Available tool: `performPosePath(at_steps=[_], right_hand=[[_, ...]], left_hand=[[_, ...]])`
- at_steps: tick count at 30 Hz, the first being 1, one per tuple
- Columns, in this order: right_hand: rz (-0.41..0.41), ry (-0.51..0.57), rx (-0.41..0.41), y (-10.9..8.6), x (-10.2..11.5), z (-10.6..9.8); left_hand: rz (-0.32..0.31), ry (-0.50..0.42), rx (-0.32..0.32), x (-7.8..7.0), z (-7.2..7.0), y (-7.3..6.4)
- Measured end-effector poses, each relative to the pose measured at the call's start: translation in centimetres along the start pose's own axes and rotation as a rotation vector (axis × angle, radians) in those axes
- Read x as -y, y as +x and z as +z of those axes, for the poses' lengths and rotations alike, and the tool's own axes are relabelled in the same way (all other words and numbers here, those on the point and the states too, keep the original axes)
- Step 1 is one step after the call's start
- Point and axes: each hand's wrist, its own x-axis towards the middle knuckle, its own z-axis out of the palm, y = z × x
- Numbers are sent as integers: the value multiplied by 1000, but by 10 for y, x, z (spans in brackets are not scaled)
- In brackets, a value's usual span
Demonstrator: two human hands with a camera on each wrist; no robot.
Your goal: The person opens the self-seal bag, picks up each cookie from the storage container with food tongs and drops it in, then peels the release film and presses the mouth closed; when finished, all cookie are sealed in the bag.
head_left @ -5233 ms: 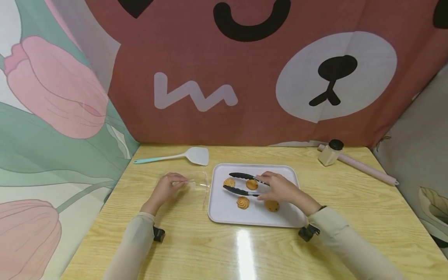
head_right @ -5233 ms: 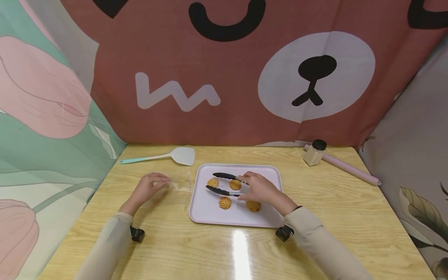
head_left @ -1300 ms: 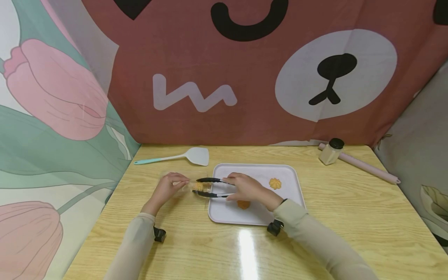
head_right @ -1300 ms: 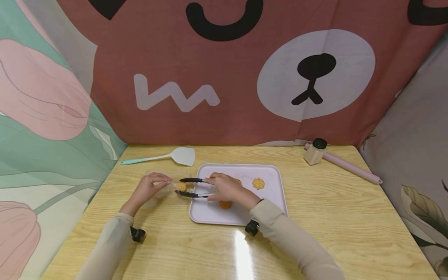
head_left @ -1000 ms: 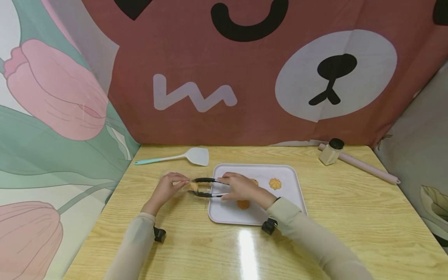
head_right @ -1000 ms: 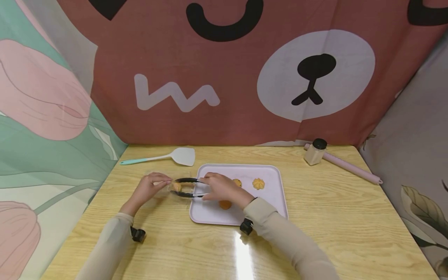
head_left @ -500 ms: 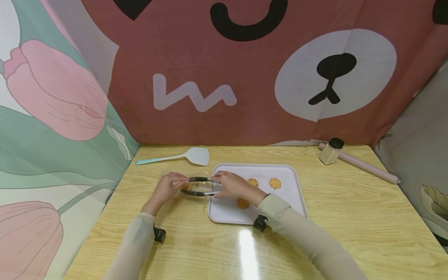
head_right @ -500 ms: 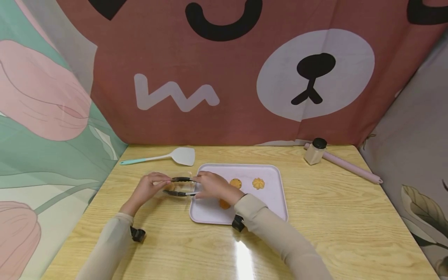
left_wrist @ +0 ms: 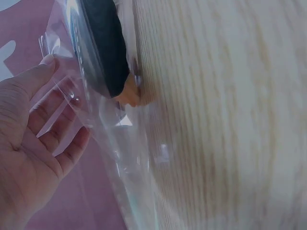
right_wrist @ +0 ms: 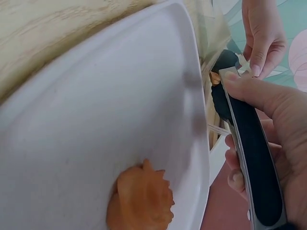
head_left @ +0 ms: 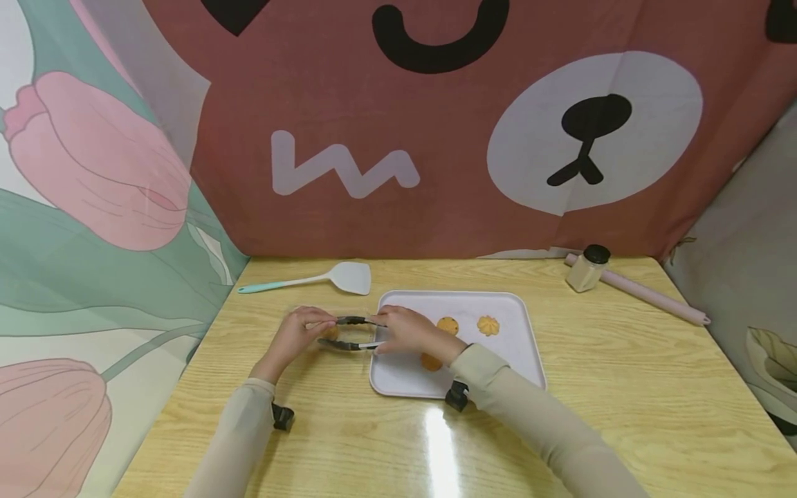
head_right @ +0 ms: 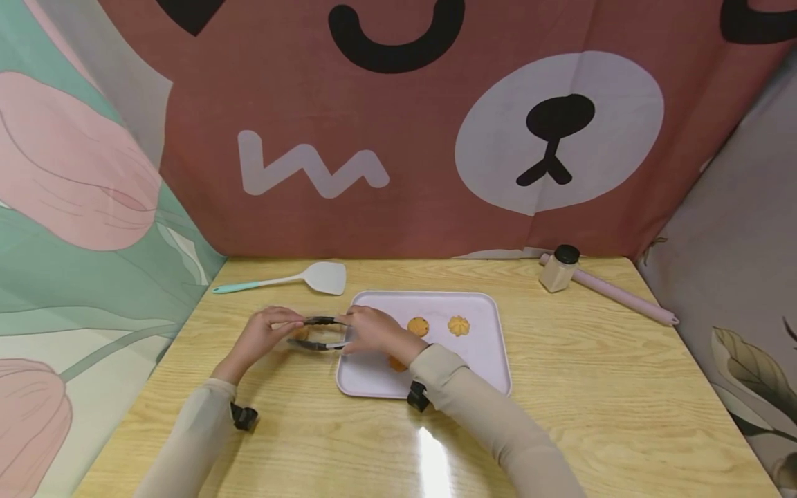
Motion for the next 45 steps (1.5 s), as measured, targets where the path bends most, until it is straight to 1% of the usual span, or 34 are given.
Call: performPosePath(at_steps=[4,13,21,26,31,34,38,45], right_hand=[[29,-3,25,0,2,-1],[75,-3,47,0,1,0],[73,28,38,-9,-4,-5],[79,30,47,-18,-8,-9],[68,42,28,-29,-11,-11],[82,52,19,-37,-12,-13],[112,91,8,-49,-15,-16],[124,165,-27,-70,-24,-19]], left_hand=[[9,-3,-2,1,1,0],[35,1,-13,5,3,0],[67,10,-34,6,5,1],[51,7,-26,6,4,0],[39,9,-26,5,3,-1],[35,15,-26,5,3,-1],[37,21,-26,5,4,-1],[5,-2,-22,4,2,-1]])
